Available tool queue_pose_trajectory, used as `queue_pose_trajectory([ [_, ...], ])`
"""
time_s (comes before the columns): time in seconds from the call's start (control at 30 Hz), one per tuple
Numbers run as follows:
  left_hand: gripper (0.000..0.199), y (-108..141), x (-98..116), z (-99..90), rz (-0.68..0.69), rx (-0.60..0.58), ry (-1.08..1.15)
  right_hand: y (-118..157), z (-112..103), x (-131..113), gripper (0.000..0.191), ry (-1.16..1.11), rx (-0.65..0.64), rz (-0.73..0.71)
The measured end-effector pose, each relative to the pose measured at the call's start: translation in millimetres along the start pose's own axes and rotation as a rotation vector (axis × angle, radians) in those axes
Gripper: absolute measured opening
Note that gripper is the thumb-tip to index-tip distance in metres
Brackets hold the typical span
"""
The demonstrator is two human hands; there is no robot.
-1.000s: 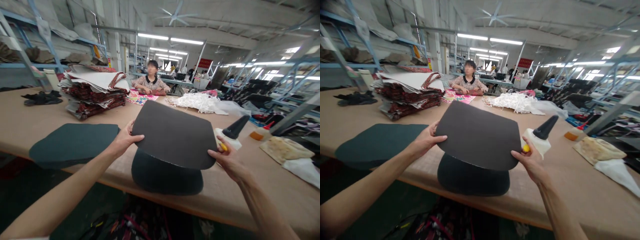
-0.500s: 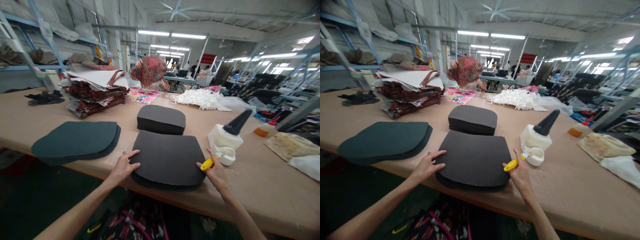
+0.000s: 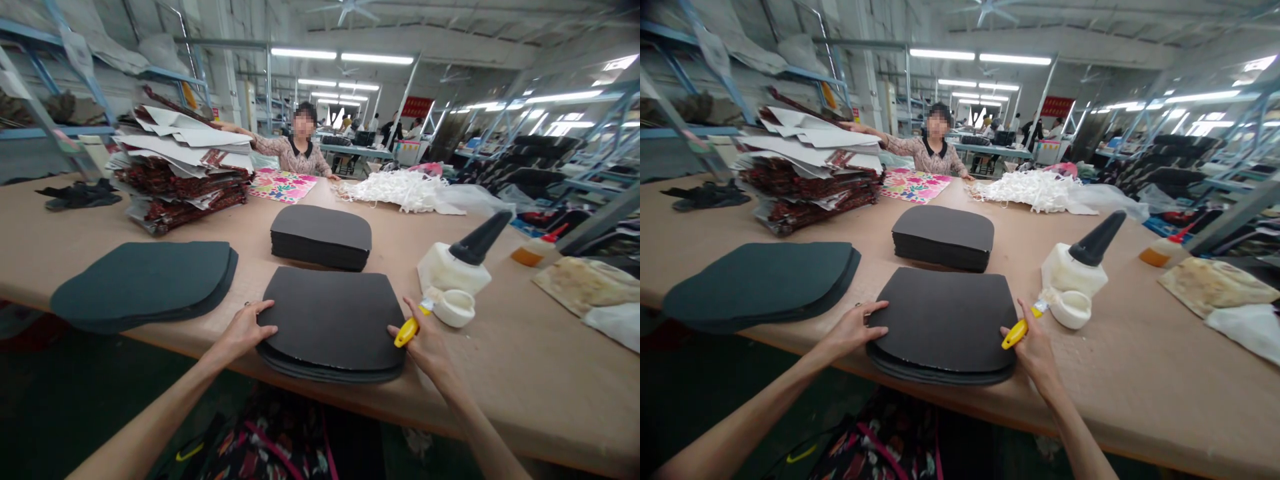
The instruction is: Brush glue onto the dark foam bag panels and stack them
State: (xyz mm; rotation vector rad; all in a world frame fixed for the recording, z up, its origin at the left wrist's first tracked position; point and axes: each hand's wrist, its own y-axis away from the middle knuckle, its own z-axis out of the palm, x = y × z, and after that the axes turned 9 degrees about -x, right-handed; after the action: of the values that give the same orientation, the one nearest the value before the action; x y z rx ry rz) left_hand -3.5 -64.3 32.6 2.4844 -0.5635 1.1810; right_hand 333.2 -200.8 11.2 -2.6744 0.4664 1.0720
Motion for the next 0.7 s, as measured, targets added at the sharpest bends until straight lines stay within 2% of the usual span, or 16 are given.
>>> queue_pose_trajectory([
  [0.3,0.062,5.0,-9.4,-0.1,-0.002,-0.030,-0.016,0.4,-3.3,2.0,0.074,0.006,-0.020,-0.034],
  [0.47,0.061,7.6,-7.3,-2.0,-0.014,-0.032,-0.017,3.0,-5.4,0.5,0.074,-0.005,-0.068,-0.033],
  [0.7,0.063,9.4,-5.3,-1.3,-0.027,-0.058,-0.035,4.0,-3.9,7.6,0.072,-0.014,-0.068,-0.053],
])
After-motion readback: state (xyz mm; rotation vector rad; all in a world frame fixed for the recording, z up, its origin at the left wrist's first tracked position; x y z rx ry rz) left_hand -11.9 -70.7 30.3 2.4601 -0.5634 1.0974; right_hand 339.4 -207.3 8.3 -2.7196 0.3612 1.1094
